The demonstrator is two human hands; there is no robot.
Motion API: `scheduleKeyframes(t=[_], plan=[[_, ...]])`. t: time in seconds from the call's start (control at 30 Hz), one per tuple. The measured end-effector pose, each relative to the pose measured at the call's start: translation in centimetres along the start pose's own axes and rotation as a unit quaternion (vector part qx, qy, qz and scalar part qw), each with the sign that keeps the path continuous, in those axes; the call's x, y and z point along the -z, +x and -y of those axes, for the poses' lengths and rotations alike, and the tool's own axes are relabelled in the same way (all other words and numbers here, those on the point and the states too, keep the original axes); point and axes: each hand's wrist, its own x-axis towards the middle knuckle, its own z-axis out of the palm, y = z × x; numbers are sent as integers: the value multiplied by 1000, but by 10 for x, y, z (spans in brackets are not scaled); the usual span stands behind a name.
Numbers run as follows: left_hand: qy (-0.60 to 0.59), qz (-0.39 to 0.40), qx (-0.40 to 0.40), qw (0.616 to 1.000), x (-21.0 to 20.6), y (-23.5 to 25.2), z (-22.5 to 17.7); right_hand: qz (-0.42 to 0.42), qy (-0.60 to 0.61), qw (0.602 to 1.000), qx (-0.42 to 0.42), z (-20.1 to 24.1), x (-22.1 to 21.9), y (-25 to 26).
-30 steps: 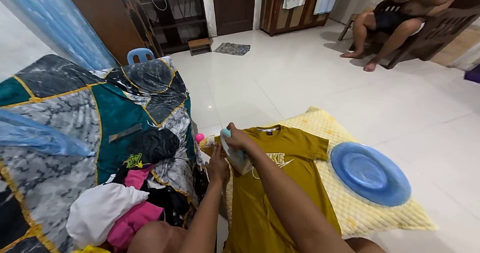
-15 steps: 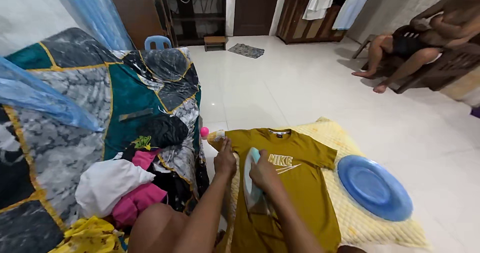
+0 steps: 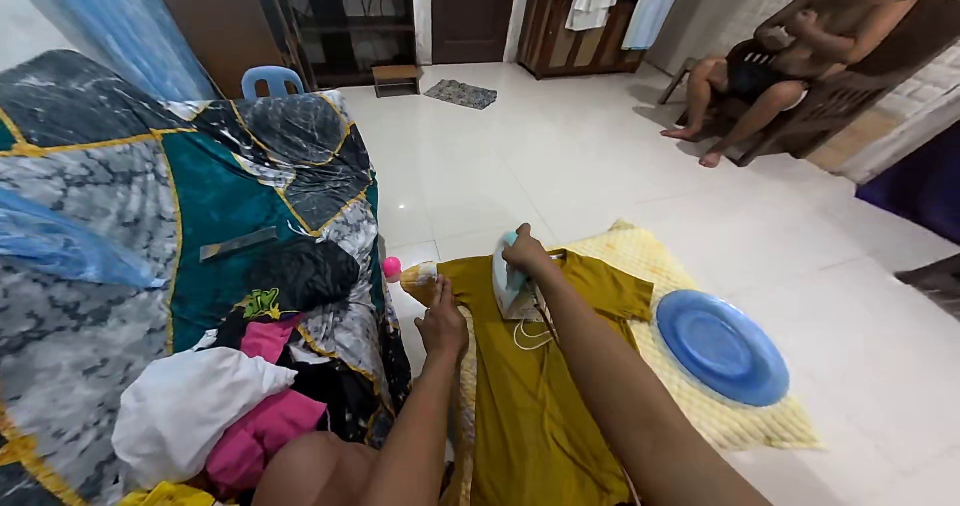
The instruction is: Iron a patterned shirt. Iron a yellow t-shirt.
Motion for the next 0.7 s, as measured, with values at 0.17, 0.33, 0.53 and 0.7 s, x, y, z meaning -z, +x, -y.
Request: scheduleKeyframes(t=[0.17, 0.33, 0.53, 0.7], plan=[[2, 2, 0, 1000, 1, -1, -2, 13, -21, 1000, -3, -5, 1, -21], [-33, 56, 93, 994, 1, 0, 2, 12, 2, 1000, -16, -34, -20, -93], [-32, 69, 118, 990, 4, 0, 0, 73, -4, 996, -42, -73, -48, -227], [1, 48, 126, 991, 2, -2, -4, 36, 12, 998, -46, -110, -44, -248]])
